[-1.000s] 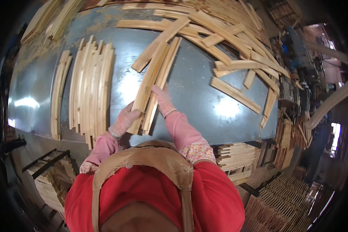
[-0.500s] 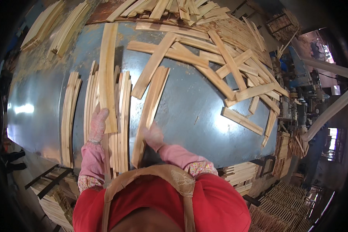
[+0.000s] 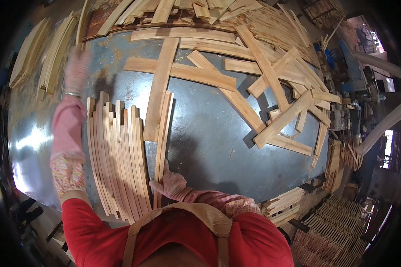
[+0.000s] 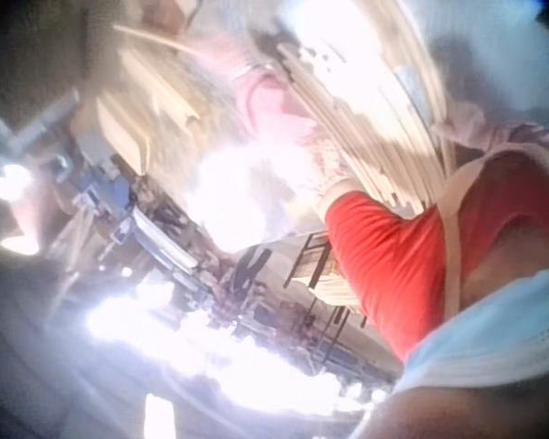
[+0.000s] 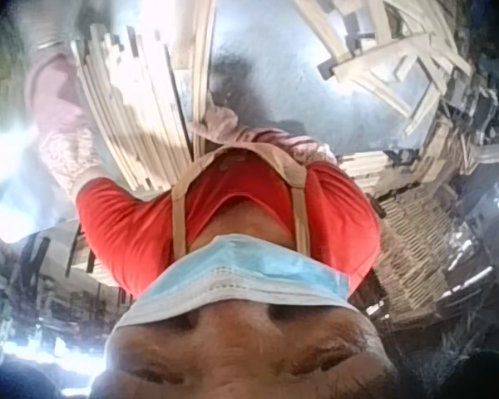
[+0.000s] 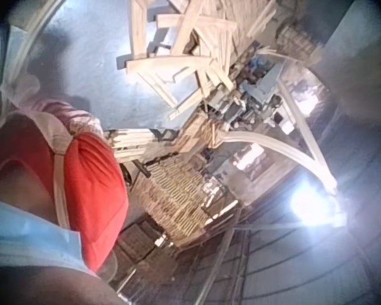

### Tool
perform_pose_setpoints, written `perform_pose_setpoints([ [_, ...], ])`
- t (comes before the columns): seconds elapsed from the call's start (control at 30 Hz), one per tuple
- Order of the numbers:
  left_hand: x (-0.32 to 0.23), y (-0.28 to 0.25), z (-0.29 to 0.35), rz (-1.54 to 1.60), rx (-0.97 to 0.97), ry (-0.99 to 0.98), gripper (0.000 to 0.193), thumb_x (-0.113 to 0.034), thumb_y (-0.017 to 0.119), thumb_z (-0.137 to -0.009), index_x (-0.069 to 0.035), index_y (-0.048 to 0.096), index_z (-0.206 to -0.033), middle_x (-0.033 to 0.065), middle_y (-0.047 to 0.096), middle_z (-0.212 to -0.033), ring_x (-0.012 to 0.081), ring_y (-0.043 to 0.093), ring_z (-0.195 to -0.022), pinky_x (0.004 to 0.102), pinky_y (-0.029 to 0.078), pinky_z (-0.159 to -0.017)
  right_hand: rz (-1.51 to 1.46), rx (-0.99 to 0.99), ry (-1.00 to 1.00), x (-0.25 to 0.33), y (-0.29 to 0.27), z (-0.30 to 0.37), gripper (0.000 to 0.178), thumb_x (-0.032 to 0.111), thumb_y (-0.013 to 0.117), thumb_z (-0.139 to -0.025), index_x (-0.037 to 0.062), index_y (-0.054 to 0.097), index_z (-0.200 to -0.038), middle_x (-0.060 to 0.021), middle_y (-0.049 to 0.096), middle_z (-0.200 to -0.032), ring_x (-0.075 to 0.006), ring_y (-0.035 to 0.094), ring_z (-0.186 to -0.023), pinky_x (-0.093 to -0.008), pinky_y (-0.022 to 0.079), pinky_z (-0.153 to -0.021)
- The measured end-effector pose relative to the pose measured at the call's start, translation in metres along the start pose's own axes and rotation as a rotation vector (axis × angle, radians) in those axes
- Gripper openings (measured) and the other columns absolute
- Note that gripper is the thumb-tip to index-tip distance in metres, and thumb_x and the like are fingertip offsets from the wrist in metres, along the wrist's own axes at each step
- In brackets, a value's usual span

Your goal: The person sorts wooden planks on a metal table, picking them up from a scattered pile and arranging them into a neat stack. They handle the planks one by one, aligning them carefully to form a uniform pile.

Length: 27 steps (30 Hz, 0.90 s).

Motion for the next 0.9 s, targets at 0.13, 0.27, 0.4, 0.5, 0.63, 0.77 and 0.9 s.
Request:
perform_pose_setpoints([
  [0.13,-0.040,0.170,0.118,-0.531,0.464,0.039,0.078,-0.051,0.069,-0.094,-0.006,0.049,-0.154,0.0247,0.059,-0.150,0.0428,0.062,-0.133,0.0475,0.053,-0.109,0.008,-0.013,0.109,-0.025,0.019,0.001,0.127,0.078,0.059,-0.089,0.0006,0.000,-0.171,-0.0267,0.073,-0.122,-0.0435,0.073,-0.109,-0.0493,0.059,-0.089],
  [0.27,-0.050,0.239,0.139,-0.658,0.635,-0.348,0.086,-0.046,0.080,-0.082,-0.007,0.045,-0.151,0.0224,0.063,-0.137,0.0373,0.068,-0.123,0.0470,0.056,-0.102,0.010,-0.007,0.194,-0.040,0.017,0.021,0.113,0.075,0.064,-0.089,0.0059,0.020,-0.167,-0.0210,0.075,-0.117,-0.0472,0.073,-0.100,-0.0536,0.059,-0.082],
  [0.4,-0.031,0.240,0.125,-0.212,0.455,-0.359,0.077,-0.031,0.083,-0.080,-0.003,0.052,-0.145,0.0239,0.071,-0.124,0.0377,0.073,-0.112,0.0448,0.059,-0.096,0.052,-0.054,0.197,-0.053,0.016,0.034,0.102,0.069,0.058,-0.095,0.0044,0.023,-0.165,-0.0234,0.075,-0.116,-0.0498,0.073,-0.098,-0.0558,0.059,-0.082],
  [0.5,-0.082,0.199,0.099,0.338,0.431,-0.311,0.063,-0.024,0.080,-0.084,0.005,0.058,-0.135,0.0197,0.075,-0.113,0.0310,0.073,-0.096,0.0390,0.060,-0.088,-0.037,-0.138,0.009,-0.036,0.020,0.026,0.111,0.062,0.063,-0.092,0.0017,0.011,-0.169,-0.0294,0.075,-0.102,-0.0477,0.074,-0.095,-0.0562,0.059,-0.080],
  [0.63,-0.107,0.145,0.061,0.556,0.334,-0.184,0.064,-0.034,0.082,-0.087,0.007,0.061,-0.132,0.0133,0.074,-0.108,0.0230,0.070,-0.090,0.0344,0.058,-0.080,0.177,0.063,-0.049,0.037,0.013,0.003,0.122,0.066,0.068,-0.091,-0.0141,0.010,-0.163,-0.0284,0.074,-0.090,-0.0433,0.076,-0.086,-0.0525,0.059,-0.081],
  [0.77,-0.142,0.095,0.104,0.453,0.498,-0.361,0.065,-0.043,0.080,-0.090,0.006,0.065,-0.129,0.0090,0.073,-0.105,0.0158,0.067,-0.090,0.0304,0.056,-0.081,-0.082,0.105,-0.172,0.016,0.002,-0.004,0.113,0.066,0.061,-0.097,-0.0073,0.010,-0.167,-0.0336,0.070,-0.121,-0.0470,0.072,-0.105,-0.0512,0.056,-0.090],
  [0.9,-0.131,0.084,0.205,0.463,0.500,-0.482,0.061,-0.046,0.080,-0.092,0.005,0.067,-0.125,0.0066,0.073,-0.104,0.0142,0.065,-0.091,0.0305,0.055,-0.086,-0.121,0.121,-0.133,-0.019,0.027,-0.017,0.107,0.066,0.061,-0.098,0.0012,0.014,-0.169,-0.0321,0.068,-0.130,-0.0487,0.068,-0.114,-0.0498,0.053,-0.099],
])
Point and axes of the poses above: each hand's wrist, its own z-axis away from the middle knuckle, its own y-axis out of the palm, x = y × z, the point moved 6 cm from there along -z, towards the middle knuckle
